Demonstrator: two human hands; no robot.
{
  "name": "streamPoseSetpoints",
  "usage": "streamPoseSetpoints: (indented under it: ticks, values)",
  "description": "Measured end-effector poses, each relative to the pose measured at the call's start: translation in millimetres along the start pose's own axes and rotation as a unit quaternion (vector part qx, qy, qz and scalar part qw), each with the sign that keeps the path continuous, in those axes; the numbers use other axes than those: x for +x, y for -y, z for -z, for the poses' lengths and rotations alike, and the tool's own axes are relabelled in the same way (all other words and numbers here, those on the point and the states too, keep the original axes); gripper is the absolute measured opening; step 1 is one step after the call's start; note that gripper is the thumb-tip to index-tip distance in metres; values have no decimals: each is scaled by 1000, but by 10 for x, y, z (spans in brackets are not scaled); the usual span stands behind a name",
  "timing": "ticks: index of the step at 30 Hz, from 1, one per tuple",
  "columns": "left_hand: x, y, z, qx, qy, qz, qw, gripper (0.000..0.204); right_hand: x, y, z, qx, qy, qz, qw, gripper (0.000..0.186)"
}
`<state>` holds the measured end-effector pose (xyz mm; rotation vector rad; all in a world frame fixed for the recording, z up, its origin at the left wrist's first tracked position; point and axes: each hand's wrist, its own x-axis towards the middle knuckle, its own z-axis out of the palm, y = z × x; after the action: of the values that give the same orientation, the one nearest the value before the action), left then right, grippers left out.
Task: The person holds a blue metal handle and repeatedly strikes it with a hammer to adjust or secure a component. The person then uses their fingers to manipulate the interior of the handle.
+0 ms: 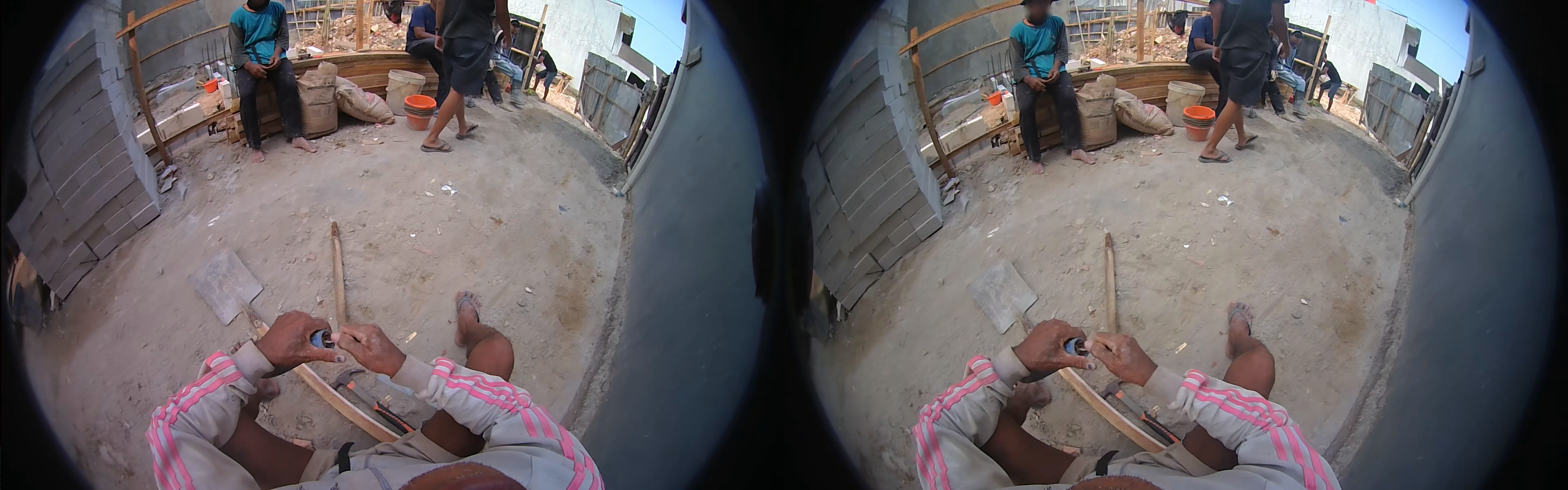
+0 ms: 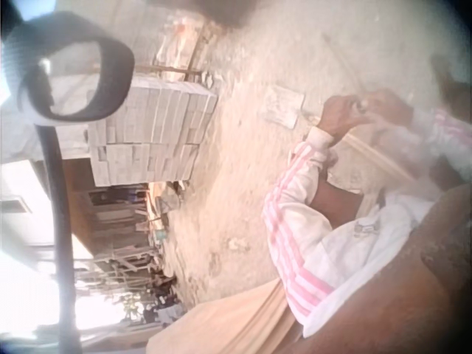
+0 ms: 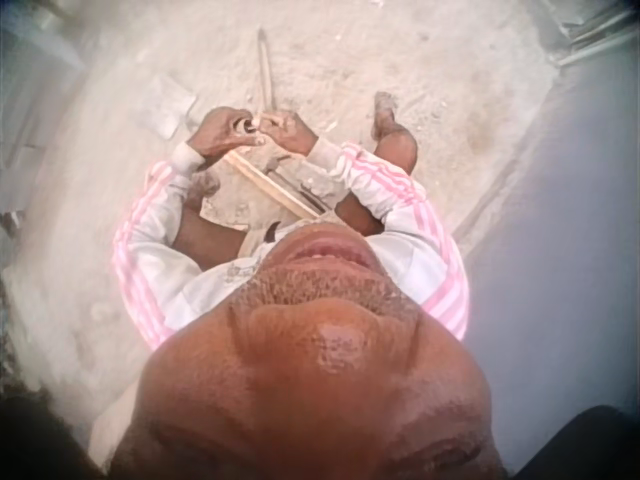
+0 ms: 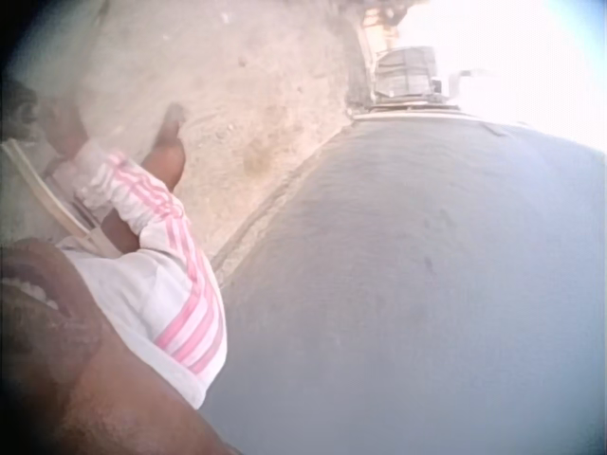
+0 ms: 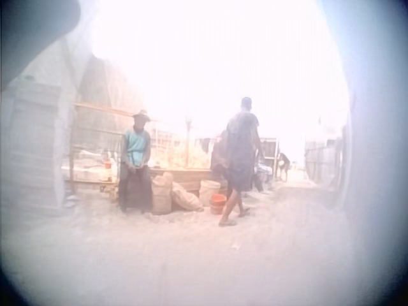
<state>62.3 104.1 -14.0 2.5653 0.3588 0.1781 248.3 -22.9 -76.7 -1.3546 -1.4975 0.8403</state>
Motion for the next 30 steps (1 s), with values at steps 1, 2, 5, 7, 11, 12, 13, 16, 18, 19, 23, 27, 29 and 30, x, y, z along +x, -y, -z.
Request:
streamPoseSetpoints:
  ticks: [1, 2, 5, 7, 11, 12, 13, 16, 18, 19, 23, 27, 29, 30]
  values:
    - [1, 9, -24, 0, 5, 13, 1000, 56, 11, -24, 8, -8, 3, -8, 1000, 41]
    - [0, 28, -57, 0, 13, 27, 1000, 57, 26, -110, -11, 1, 3, 19, 1000, 40]
    - [14, 94, -150, 10, 31, 46, 998, 56, 18, -272, -31, 21, 32, 47, 998, 37]
    - [-11, 69, -165, 37, 31, 50, 998, 56, 35, -260, 27, 37, 96, 1, 995, 33]
    - [-3, 25, -154, 78, 35, 36, 996, 55, 84, -336, 25, 30, 132, -1, 991, 32]
    - [1, 9, -144, 79, 32, 32, 996, 56, 42, -338, -18, 19, 118, -9, 993, 32]
    - [12, -21, -142, 80, 28, 29, 996, 56, 18, -332, -49, 8, 105, -18, 994, 32]
    - [37, -131, -84, 68, 30, 26, 997, 57, -29, -234, -5, 37, 110, -16, 993, 30]
    - [5, -127, -66, 44, 23, 23, 999, 56, -44, -76, 31, 114, 127, -34, 985, 29]
    - [-12, -87, -108, 23, 13, 17, 1000, 56, -34, -31, 37, 152, 135, -44, 978, 28]
    - [27, -190, -80, -10, 27, 3, 1000, 54, -100, -110, -4, 92, 80, 6, 992, 31]
    - [-4, -195, -116, -39, 19, -10, 999, 50, -133, 121, 53, 23, 69, 23, 997, 33]
    - [2, -194, -139, -42, 15, -12, 999, 48, -150, 129, 49, 32, 61, 31, 997, 34]
    - [-1, -195, -145, -47, 10, -15, 999, 46, -157, 129, 44, 37, 59, 31, 997, 34]
